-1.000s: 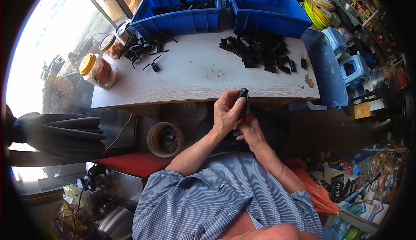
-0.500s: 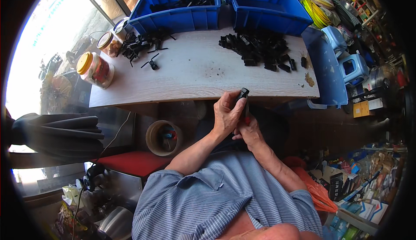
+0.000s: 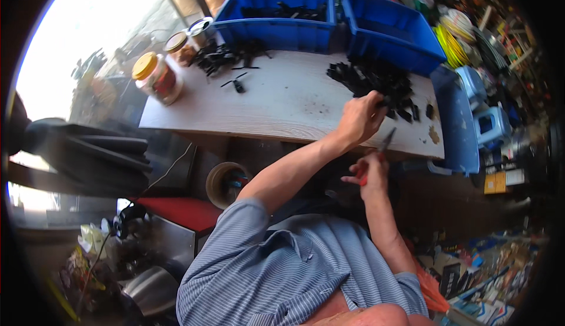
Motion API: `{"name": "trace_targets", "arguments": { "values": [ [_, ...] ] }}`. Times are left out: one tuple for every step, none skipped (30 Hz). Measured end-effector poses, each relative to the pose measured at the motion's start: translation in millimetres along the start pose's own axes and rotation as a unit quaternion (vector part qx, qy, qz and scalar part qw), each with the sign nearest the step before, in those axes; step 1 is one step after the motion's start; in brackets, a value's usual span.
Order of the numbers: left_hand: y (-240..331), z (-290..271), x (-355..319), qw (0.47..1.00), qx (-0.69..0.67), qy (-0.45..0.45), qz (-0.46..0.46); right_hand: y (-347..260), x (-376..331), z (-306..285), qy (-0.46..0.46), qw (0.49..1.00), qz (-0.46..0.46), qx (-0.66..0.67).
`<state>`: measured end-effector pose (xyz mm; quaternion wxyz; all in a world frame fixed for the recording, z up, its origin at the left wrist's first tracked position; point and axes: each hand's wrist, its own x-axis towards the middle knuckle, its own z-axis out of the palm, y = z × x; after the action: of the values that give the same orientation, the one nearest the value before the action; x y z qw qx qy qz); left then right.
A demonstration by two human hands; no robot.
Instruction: Assembling small plastic components using a hand tool at a workstation.
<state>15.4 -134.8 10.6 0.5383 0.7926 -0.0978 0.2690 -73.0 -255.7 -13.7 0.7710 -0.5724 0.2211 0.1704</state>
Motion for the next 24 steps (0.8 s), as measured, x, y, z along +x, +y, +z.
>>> {"name": "trace_targets", "arguments": {
  "values": [
    [2.8,-3.1,13.1,0.999,0.03,-0.019,-0.015,-6.1,-1.7,-1.6,0.001,1.0,-0.008,0.006],
    [2.2,-13.9,19.9,0.999,0.041,-0.01,-0.017,-9.8,-4.0,-2.5,0.001,1.0,-0.014,0.013],
    [2.9,-23.6,25.0,0.995,0.065,0.065,0.046,-9.8,-5.4,-4.9,-0.008,1.0,-0.01,0.013],
    [2.3,-32.0,28.3,0.981,0.087,0.135,0.112,-9.4,-7.0,-8.4,-0.004,1.0,-0.019,0.008],
    [-3.5,-52.3,24.9,0.983,0.113,0.116,0.087,-7.6,-7.4,-12.5,0.0,1.0,-0.027,0.003],
    [-15.4,-76.9,22.1,0.965,0.187,0.143,0.115,-2.6,-5.1,-18.4,-0.005,1.0,-0.023,0.006],
    [-27.6,-102.4,16.4,0.953,0.238,0.147,0.114,2.5,-2.4,-26.1,-0.015,1.0,-0.021,0.005],
    [-39.2,-130.3,8.7,0.932,0.313,0.154,0.098,6.6,-0.1,-29.4,-0.027,0.999,-0.019,0.005],
    [-45.9,-159.3,-0.4,0.909,0.381,0.157,0.063,6.5,-4.5,-26.1,-0.029,0.999,-0.019,0.008],
    [-57.6,-185.5,-7.3,0.894,0.42,0.15,0.048,9.0,-6.3,-25.9,-0.031,0.999,-0.017,0.01],
    [-74.7,-211.3,-17.7,0.864,0.479,0.157,0.023,14.6,-4.7,-23.5,-0.041,0.999,-0.007,0.004],
    [-90.5,-230.8,-27.1,0.847,0.514,0.139,-0.014,16.8,-3.6,-22.3,-0.045,0.999,-0.001,-0.003],
    [-102.1,-246.0,-35.5,0.85,0.514,0.103,-0.046,18.3,-2.4,-21.8,-0.05,0.999,-0.001,-0.003],
    [-108.4,-253.7,-38.8,0.853,0.512,0.066,-0.078,20.3,-1.2,-22.3,-0.051,0.999,0.001,-0.004],
    [-105.4,-253.5,-37.7,0.852,0.513,0.065,-0.078,22.6,-0.1,-23.2,-0.05,0.999,0.003,-0.004],
    [-101.9,-253.6,-37.7,0.853,0.519,0.037,-0.05,23.6,0.3,-23.1,-0.05,0.999,0.004,-0.003],
    [-98.5,-253.3,-37.1,0.852,0.523,0.01,-0.022,24.5,0.4,-22.4,-0.05,0.999,0.004,-0.003],
    [-96.4,-253.0,-37.0,0.852,0.523,0.011,-0.022,24.8,-1.1,-21.6,-0.05,0.999,0.004,-0.003],
    [-94.3,-251.8,-36.5,0.864,0.504,0.003,-0.001,25.0,-2.7,-20.6,-0.05,0.999,0.003,-0.003],
    [-92.2,-250.0,-36.0,0.875,0.484,-0.005,0.02,25.5,-4.5,-19.6,-0.057,0.998,0.007,-0.007],
    [-87.8,-245.4,-34.2,0.876,0.481,-0.007,0.024,26.0,-6.0,-19.4,-0.061,0.998,0.009,-0.009],
    [-81.0,-238.2,-34.3,0.882,0.469,-0.042,0.006,27.0,-6.4,-19.7,-0.054,0.998,0.008,-0.007],
    [-73.5,-229.7,-35.6,0.887,0.456,-0.078,-0.011,27.3,-6.0,-19.1,-0.07,0.997,0.011,-0.012],
    [-64.3,-216.1,-39.2,0.889,0.449,-0.085,-0.007,27.6,-6.0,-18.3,-0.082,0.996,0.014,-0.016]
  ]
}}
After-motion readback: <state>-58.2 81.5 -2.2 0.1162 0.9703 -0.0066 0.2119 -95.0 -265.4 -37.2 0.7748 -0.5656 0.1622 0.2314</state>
